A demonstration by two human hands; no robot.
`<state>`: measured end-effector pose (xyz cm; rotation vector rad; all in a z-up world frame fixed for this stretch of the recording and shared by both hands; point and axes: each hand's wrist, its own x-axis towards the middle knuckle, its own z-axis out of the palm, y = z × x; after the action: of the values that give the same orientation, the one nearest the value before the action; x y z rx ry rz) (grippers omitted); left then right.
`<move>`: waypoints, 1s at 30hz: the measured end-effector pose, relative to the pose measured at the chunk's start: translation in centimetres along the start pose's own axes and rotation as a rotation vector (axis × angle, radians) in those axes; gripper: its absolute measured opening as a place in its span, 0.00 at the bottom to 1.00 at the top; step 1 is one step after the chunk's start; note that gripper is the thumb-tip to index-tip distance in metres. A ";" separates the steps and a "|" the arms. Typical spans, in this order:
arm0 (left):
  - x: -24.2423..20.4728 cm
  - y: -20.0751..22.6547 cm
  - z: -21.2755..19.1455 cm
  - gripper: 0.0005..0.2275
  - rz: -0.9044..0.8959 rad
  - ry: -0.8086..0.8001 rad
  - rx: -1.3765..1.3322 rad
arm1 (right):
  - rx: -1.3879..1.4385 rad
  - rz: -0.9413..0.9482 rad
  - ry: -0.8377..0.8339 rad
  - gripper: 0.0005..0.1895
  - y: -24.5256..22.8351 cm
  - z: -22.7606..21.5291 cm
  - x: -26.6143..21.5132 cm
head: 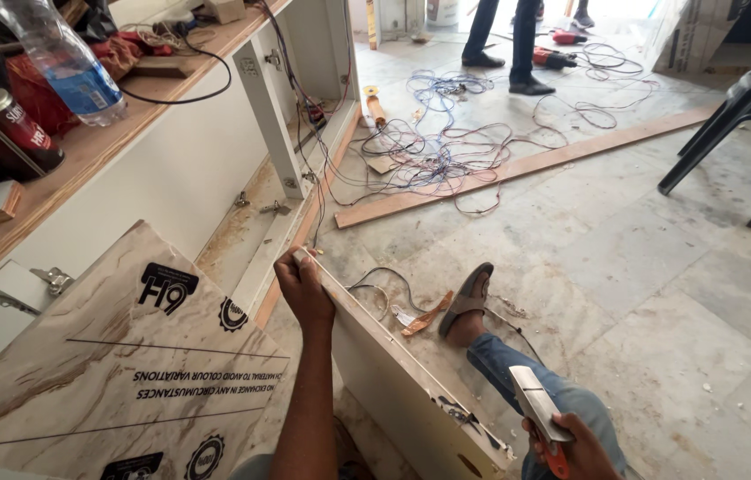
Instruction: The person sits on the floor and uses a hand plane to smooth the edges of a rectangular wooden board. They repeatedly run the plane along the edges, flip the board over to work on different sides, and occasionally wipe away wood shavings with their hand.
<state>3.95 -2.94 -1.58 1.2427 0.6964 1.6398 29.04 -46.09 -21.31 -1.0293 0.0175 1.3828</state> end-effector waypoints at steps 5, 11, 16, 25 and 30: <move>-2.3 1.2 0.3 0.10 -0.010 0.029 -0.021 | 0.066 -0.066 -0.282 0.33 -0.4 0.2 0.0; -6.0 2.4 1.6 0.10 0.003 0.008 0.007 | 0.176 -0.076 -0.418 0.33 0.7 1.0 0.2; -8.4 4.0 2.6 0.11 -0.043 -0.020 -0.020 | 0.170 -0.105 -0.319 0.31 0.6 3.1 -1.5; -7.1 2.3 0.6 0.10 -0.001 -0.057 0.000 | 0.189 -0.120 -0.333 0.30 0.2 3.1 -2.9; -6.9 1.2 -1.6 0.10 -0.036 -0.161 0.062 | 0.257 -0.089 -0.365 0.28 1.2 0.8 -2.7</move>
<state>2.38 -9.52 -3.89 1.3818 0.6696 1.4797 26.98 -47.96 -20.02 -0.5500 -0.1163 1.4268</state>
